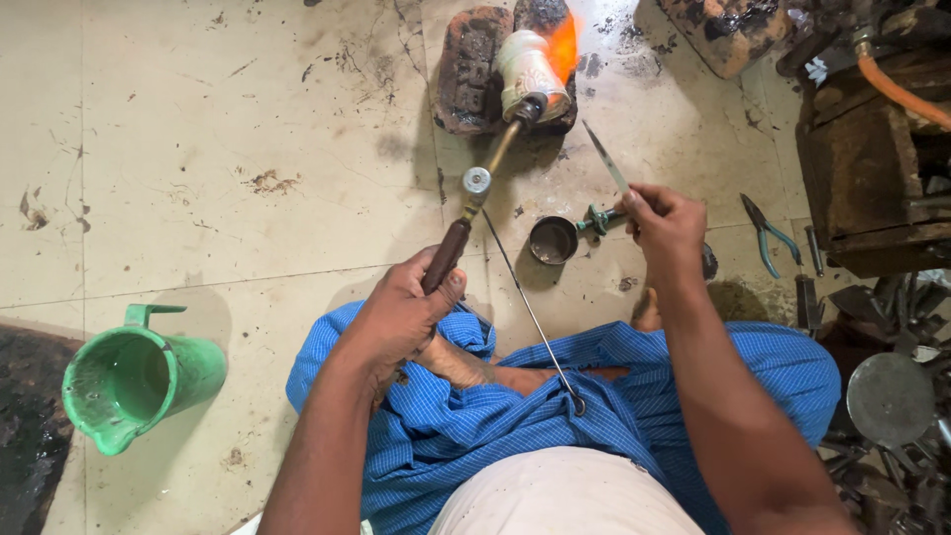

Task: The person sits on the floor and uses a blowtorch to heat a small metal object placed on bricks. They hold the torch in one hand and a metal rod in the other, occasionally touching the rod to the heated object. The person then extinguishes the torch and sets the tools down.

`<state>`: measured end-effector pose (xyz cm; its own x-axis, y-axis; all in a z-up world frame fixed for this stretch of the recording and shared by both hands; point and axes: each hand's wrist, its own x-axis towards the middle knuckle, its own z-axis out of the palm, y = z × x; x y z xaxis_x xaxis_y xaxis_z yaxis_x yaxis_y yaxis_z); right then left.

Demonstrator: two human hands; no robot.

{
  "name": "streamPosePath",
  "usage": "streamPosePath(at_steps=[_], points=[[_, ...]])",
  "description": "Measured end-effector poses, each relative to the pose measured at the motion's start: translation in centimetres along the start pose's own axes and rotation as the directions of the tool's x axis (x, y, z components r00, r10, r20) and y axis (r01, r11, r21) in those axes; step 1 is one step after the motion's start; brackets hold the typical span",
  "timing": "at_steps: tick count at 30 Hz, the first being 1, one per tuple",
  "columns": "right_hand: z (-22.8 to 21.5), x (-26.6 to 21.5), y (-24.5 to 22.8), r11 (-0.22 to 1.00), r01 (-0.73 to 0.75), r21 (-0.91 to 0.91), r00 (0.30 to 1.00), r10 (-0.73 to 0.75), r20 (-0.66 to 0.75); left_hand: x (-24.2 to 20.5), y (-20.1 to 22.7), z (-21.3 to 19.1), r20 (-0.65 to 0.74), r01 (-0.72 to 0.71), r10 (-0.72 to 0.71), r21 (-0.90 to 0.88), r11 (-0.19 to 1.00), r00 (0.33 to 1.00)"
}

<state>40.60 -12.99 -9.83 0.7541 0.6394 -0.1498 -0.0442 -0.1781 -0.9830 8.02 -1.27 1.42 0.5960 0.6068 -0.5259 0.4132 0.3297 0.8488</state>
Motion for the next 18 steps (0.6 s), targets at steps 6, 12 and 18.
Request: streamPosePath(at_steps=[6,12,18], points=[[-2.9,-3.4,4.2,0.989,-0.083,-0.124,0.994,0.074,-0.076,0.0,0.0,1.2,-0.035,0.044,-0.041,0.079,0.996,0.999],[-3.2,-3.2,7.0,0.995,-0.058,-0.082,0.996,0.052,-0.073,-0.8,-1.6,1.4,-0.112,-0.05,0.07,0.174,0.983,0.991],[-1.8,-3.7,6.1,0.967,-0.03,-0.252,0.997,0.011,-0.078,-2.2,-2.9,0.9,-0.11,-0.006,0.016,0.089,0.996,0.994]])
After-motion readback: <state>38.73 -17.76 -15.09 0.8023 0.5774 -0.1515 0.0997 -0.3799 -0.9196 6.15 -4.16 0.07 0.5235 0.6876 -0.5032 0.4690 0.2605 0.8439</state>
